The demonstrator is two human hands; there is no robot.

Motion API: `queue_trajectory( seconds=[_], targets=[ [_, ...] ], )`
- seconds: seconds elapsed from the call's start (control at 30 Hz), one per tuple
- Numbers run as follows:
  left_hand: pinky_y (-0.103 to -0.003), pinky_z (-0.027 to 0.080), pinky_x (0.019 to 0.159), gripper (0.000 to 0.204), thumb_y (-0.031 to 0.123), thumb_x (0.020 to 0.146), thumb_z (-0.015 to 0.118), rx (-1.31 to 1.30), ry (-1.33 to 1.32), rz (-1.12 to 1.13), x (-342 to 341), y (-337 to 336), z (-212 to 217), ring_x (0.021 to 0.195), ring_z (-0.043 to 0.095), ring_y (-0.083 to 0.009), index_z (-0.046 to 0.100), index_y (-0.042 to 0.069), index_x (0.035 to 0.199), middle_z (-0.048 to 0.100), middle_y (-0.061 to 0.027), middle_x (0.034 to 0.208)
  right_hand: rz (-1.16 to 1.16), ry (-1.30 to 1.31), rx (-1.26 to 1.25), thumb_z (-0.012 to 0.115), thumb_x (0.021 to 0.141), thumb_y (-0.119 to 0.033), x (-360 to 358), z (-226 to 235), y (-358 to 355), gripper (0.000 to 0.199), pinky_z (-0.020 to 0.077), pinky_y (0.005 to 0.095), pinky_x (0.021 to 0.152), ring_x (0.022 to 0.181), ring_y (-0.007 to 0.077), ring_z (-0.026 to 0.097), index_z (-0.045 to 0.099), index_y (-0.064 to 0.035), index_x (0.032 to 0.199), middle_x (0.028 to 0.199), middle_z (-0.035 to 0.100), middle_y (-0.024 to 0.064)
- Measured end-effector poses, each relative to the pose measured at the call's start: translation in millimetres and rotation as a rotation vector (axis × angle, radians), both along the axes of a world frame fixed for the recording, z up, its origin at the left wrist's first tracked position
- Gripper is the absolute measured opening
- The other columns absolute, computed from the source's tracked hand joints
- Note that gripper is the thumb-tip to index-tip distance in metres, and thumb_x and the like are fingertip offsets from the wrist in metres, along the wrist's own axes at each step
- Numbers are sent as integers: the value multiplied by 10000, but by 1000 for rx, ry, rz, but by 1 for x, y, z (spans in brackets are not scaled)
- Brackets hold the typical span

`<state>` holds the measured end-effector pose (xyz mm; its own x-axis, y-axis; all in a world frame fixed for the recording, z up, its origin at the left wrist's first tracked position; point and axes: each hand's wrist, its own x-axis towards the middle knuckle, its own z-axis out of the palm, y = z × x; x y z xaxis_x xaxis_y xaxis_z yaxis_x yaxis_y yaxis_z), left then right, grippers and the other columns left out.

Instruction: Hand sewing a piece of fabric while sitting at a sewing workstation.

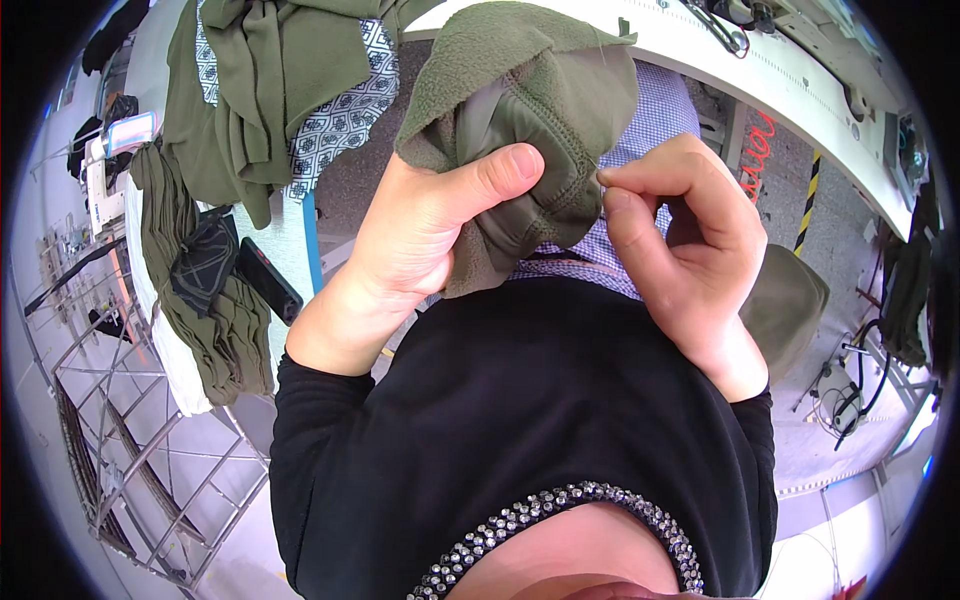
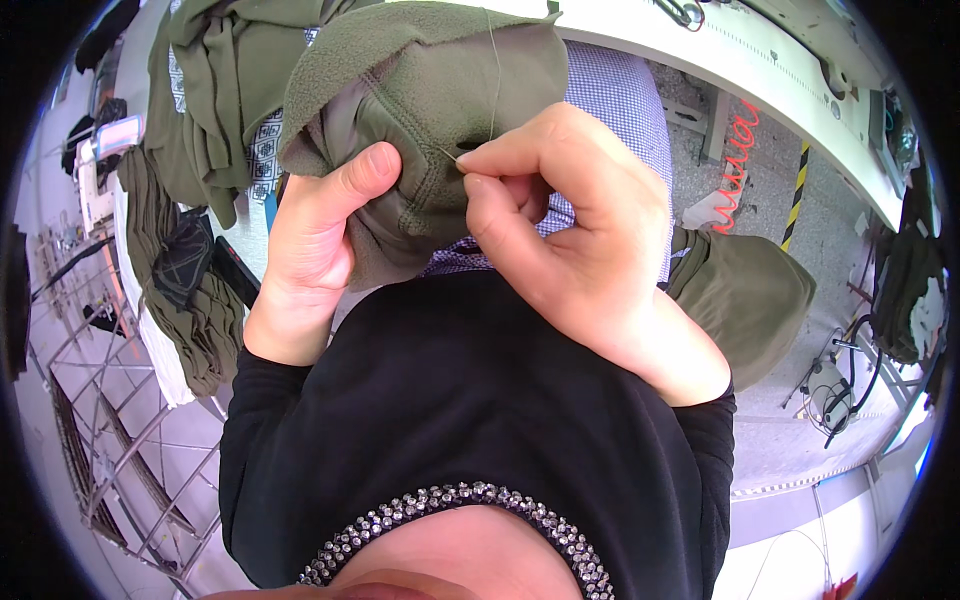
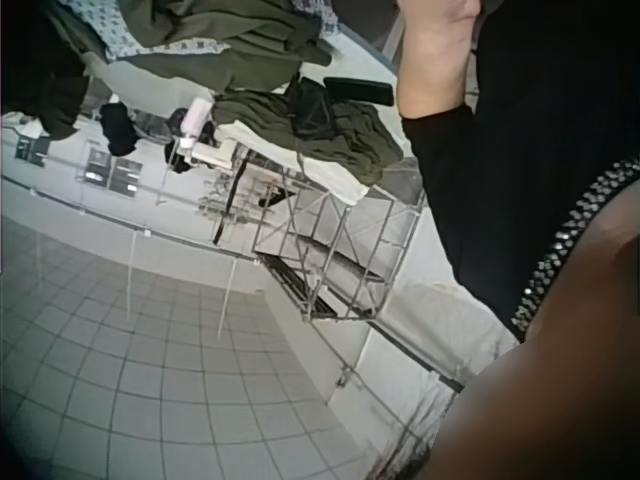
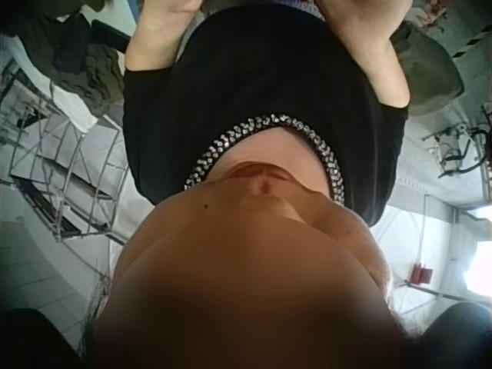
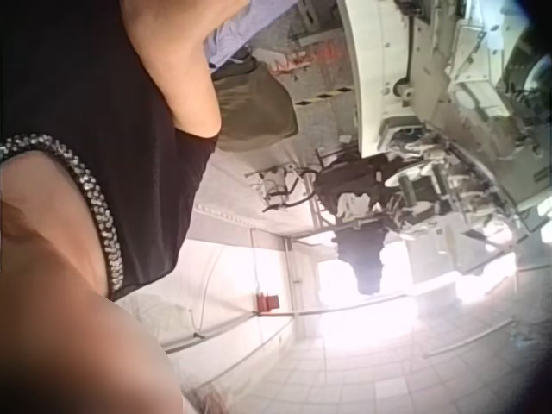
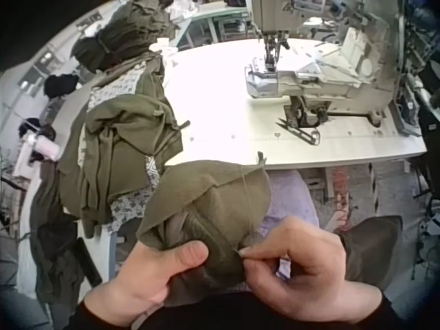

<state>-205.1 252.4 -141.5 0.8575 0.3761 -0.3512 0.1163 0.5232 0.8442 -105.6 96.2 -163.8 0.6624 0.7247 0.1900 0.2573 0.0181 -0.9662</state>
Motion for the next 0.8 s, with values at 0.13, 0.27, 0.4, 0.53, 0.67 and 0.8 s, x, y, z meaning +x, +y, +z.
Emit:
queue_trajectory(
  seconds=[0.13,0.27,0.4,0.53,0.67,0.8],
  targets=[
    [-362,319,1086,747,138,758,780,-33,-4,6,0,0,-3,1253,453,-222,394,12,1385,497,-97,1342,33,-46,40,597,769,120,0,0,0,133,385,227,623,689,106,507,620,35,869,778,560,47],
    [-361,319,1086,739,139,765,774,-61,-4,-2,-1,0,-2,1252,454,-222,393,11,1385,497,-97,1342,10,7,6,599,770,119,0,0,0,138,383,226,625,690,101,504,623,33,874,781,561,49],
    [-359,319,1085,734,145,769,772,-45,-6,-13,1,0,-2,1253,452,-220,395,12,1385,499,-96,1340,0,-26,27,599,764,124,1,1,0,140,380,226,604,671,97,502,627,32,866,763,561,48],
    [-356,318,1084,736,149,765,775,-13,-1,-11,0,0,0,1254,449,-219,399,15,1383,495,-94,1343,11,-106,4,605,749,129,2,2,1,146,376,226,577,647,94,499,633,34,856,743,562,41],
    [-353,319,1083,740,151,761,778,-28,11,-8,1,0,-1,1256,446,-218,400,15,1383,490,-92,1346,6,-154,22,611,735,133,4,4,1,153,372,225,560,630,91,496,635,36,850,732,563,32],
    [-353,318,1084,743,150,760,780,1,12,-8,0,0,-2,1258,443,-218,398,16,1384,491,-91,1345,-19,-145,26,617,723,136,5,3,2,165,373,227,560,626,88,495,637,37,853,729,561,33]
  ],
)
